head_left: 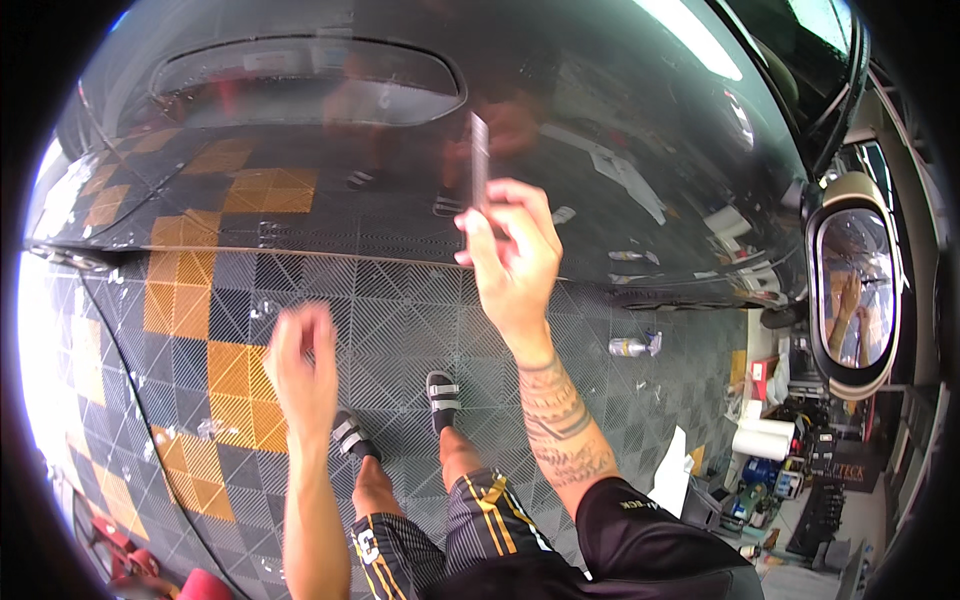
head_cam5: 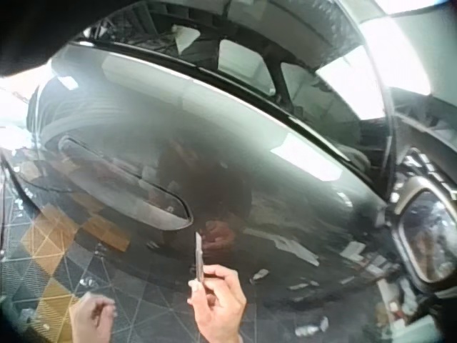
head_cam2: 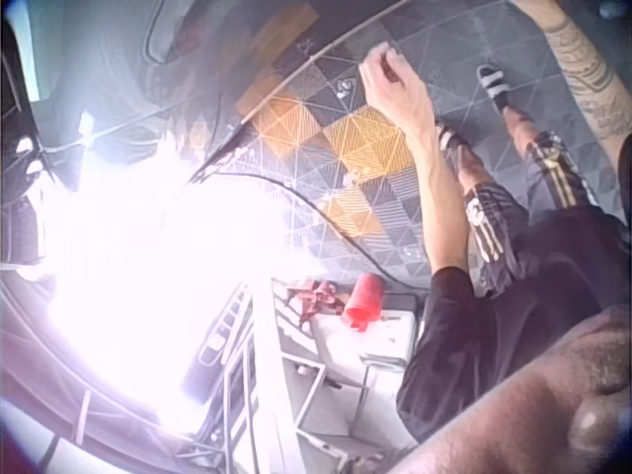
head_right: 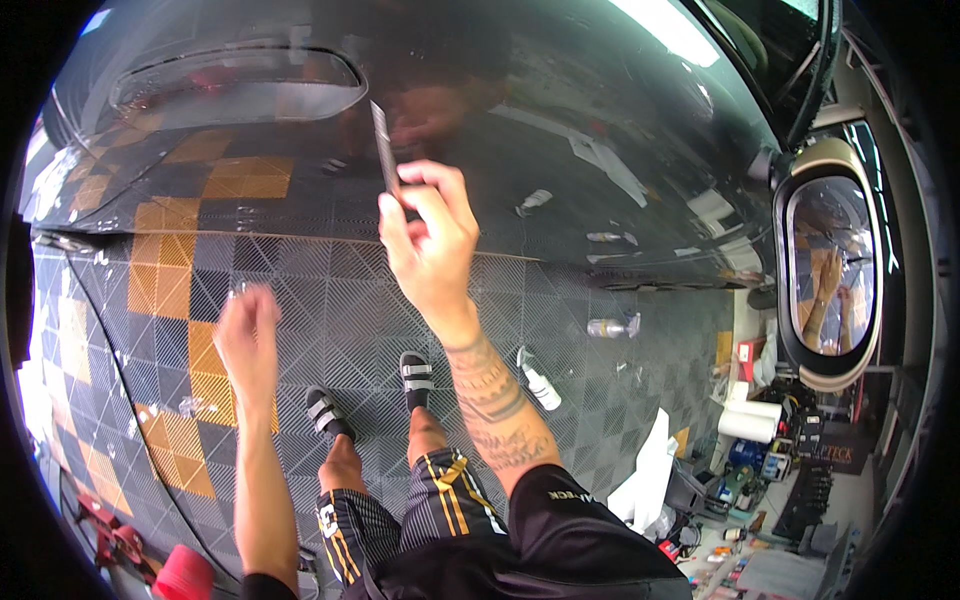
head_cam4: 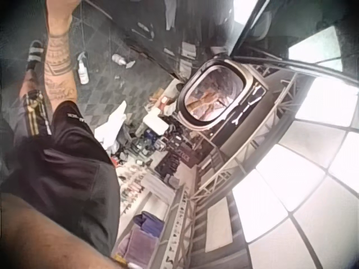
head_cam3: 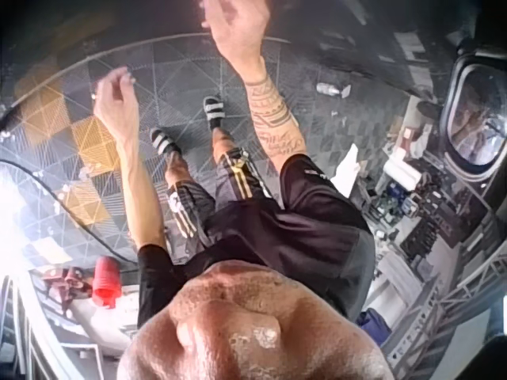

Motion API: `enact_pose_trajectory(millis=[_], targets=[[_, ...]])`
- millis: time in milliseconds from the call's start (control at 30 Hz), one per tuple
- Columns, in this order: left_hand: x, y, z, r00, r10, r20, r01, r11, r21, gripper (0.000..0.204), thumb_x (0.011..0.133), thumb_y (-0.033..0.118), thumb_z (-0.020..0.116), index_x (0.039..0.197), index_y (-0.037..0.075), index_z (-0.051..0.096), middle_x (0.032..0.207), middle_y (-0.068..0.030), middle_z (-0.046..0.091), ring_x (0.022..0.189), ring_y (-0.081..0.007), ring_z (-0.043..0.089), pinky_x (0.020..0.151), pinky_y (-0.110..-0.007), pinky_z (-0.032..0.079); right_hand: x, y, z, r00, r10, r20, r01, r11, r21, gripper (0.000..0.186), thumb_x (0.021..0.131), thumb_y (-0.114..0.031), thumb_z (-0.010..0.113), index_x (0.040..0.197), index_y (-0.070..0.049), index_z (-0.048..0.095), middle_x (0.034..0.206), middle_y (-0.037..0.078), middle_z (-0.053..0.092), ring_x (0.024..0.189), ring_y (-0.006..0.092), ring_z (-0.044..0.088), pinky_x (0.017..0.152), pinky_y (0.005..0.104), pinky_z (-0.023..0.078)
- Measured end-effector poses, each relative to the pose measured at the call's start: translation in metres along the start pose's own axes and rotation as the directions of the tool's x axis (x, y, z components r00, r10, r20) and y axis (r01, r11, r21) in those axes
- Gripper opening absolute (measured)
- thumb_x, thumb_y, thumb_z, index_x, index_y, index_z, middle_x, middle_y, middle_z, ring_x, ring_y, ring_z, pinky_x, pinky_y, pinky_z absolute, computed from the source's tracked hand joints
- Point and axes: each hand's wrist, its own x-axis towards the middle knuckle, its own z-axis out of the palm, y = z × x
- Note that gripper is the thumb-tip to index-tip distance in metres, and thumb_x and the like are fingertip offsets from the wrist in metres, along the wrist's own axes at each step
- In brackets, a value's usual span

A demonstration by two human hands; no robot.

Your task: The person applies a transparent protective film to the side door handle of a dark-colored car. They use a small metal tool to tuck the film edges into the handle crevices and a spray bottle to apply a liquid solution to the surface. The person carefully smooths the film and trims the edges to ensure a precise fit around the handle.

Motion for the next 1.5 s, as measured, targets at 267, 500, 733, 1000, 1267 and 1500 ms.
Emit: enact_pose_trajectory(millis=[267, 500, 733, 1000, 1267, 1500], targets=[[0.104, 0.124, 0.047, 0.899, 0.311, -0.307, -0.332, 0.943, -0.015, 0.011, 0.079, 0.000, 0.067, 0.089, 0.002, 0.063, 0.079, -0.0067, 0.063, 0.063, -0.0147, 0.063, 0.057, -0.026, 0.052, -0.107, -0.033, -0.122, 0.856, 0.381, 0.349, -0.338, 0.924, -0.180, 0.011, 0.092, -0.004, 0.052, 0.098, 0.004, 0.055, 0.077, 0.013, 0.059, 0.062, 0.0199, 0.059, 0.055, 0.0307, 0.045], [0.109, 0.133, 0.076, 0.886, 0.232, -0.403, -0.222, 0.972, 0.071, 0.010, 0.082, 0.003, 0.067, 0.089, -0.002, 0.063, 0.081, -0.0100, 0.067, 0.066, -0.0153, 0.066, 0.061, -0.026, 0.053, -0.171, -0.045, -0.239, 0.664, 0.618, 0.420, -0.488, 0.784, -0.382, 0.015, 0.093, -0.005, 0.048, 0.105, 0.002, 0.052, 0.078, 0.016, 0.061, 0.064, 0.0291, 0.060, 0.058, 0.0364, 0.046], [0.112, 0.136, 0.067, 0.891, 0.181, -0.417, -0.129, 0.980, 0.149, 0.012, 0.085, 0.007, 0.067, 0.089, -0.003, 0.066, 0.080, -0.0096, 0.069, 0.069, -0.0124, 0.067, 0.067, -0.024, 0.053, -0.168, -0.040, -0.292, 0.660, 0.633, 0.404, -0.443, 0.763, -0.472, 0.014, 0.090, -0.003, 0.049, 0.101, 0.002, 0.055, 0.076, 0.016, 0.060, 0.062, 0.0284, 0.059, 0.058, 0.0367, 0.046], [0.118, 0.131, 0.047, 0.925, 0.238, -0.298, -0.154, 0.948, 0.278, 0.012, 0.088, 0.007, 0.063, 0.092, -0.004, 0.065, 0.082, -0.0108, 0.068, 0.070, -0.0153, 0.067, 0.067, -0.025, 0.053, -0.144, -0.038, -0.289, 0.685, 0.611, 0.397, -0.441, 0.782, -0.441, 0.014, 0.090, -0.003, 0.049, 0.102, 0.003, 0.055, 0.077, 0.015, 0.061, 0.060, 0.0253, 0.058, 0.056, 0.0343, 0.045], [0.123, 0.134, 0.037, 0.955, 0.225, -0.194, -0.167, 0.946, 0.276, 0.010, 0.088, 0.007, 0.062, 0.091, -0.002, 0.064, 0.079, -0.0091, 0.066, 0.070, -0.0142, 0.065, 0.066, -0.026, 0.051, -0.141, -0.036, -0.286, 0.615, 0.675, 0.408, -0.516, 0.735, -0.440, 0.016, 0.090, -0.005, 0.049, 0.101, 0.003, 0.055, 0.080, 0.016, 0.063, 0.062, 0.0274, 0.061, 0.058, 0.0354, 0.048], [0.122, 0.139, 0.039, 0.954, 0.222, -0.203, -0.171, 0.955, 0.243, 0.010, 0.086, 0.006, 0.063, 0.089, -0.003, 0.063, 0.076, -0.0080, 0.064, 0.066, -0.0121, 0.062, 0.064, -0.026, 0.051, -0.146, -0.035, -0.287, 0.635, 0.666, 0.391, -0.522, 0.743, -0.418, 0.014, 0.089, -0.004, 0.049, 0.100, 0.004, 0.055, 0.081, 0.017, 0.064, 0.063, 0.0288, 0.061, 0.058, 0.0356, 0.048]])
